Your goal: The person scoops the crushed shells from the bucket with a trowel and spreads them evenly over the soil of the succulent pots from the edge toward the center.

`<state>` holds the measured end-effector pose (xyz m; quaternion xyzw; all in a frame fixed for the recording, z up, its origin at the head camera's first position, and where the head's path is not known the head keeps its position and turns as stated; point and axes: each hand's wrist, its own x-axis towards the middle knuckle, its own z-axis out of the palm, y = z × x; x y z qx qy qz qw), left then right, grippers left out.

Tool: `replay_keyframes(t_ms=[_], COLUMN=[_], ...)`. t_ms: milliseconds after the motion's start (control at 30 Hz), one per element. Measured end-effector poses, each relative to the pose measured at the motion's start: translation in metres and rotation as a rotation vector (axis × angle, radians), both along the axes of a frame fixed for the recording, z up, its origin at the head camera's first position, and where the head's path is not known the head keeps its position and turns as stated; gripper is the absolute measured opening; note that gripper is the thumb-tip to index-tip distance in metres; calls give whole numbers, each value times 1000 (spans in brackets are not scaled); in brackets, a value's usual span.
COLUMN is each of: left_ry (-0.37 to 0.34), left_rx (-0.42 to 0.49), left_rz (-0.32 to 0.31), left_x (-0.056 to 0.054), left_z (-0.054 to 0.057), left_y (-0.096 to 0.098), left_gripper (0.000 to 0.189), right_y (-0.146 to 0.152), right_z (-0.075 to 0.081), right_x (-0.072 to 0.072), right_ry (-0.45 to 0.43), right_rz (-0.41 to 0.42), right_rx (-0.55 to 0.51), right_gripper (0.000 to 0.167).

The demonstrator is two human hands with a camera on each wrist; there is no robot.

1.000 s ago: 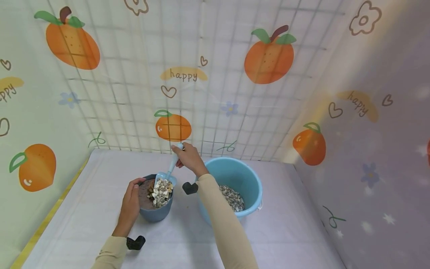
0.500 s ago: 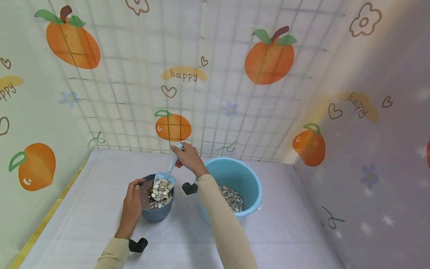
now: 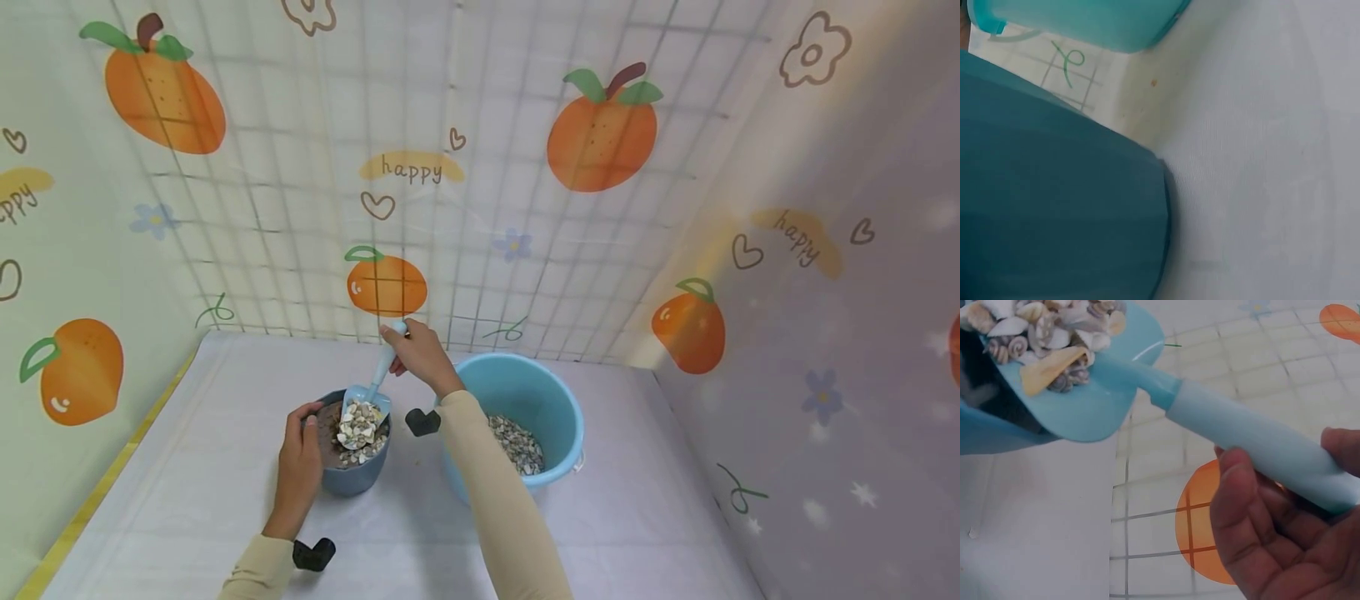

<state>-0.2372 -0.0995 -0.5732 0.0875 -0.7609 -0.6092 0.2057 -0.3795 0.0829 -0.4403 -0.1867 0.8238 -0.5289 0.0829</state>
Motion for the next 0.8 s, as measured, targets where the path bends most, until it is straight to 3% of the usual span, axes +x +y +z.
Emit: replay_keyframes(t_ms=[567, 800], left_ry=[21, 11], left_rx=[12, 34], left_rz=[26, 15], left_x=[5, 9], left_z=[-3, -1], left_y=[9, 15], left_gripper=[45, 46], right_y=[-1, -1], right_z=[-1, -2], right_x=[1, 0], right_ry=[16, 13], right_rz=[23, 23], right_rx=[-7, -7], right_gripper=[52, 47])
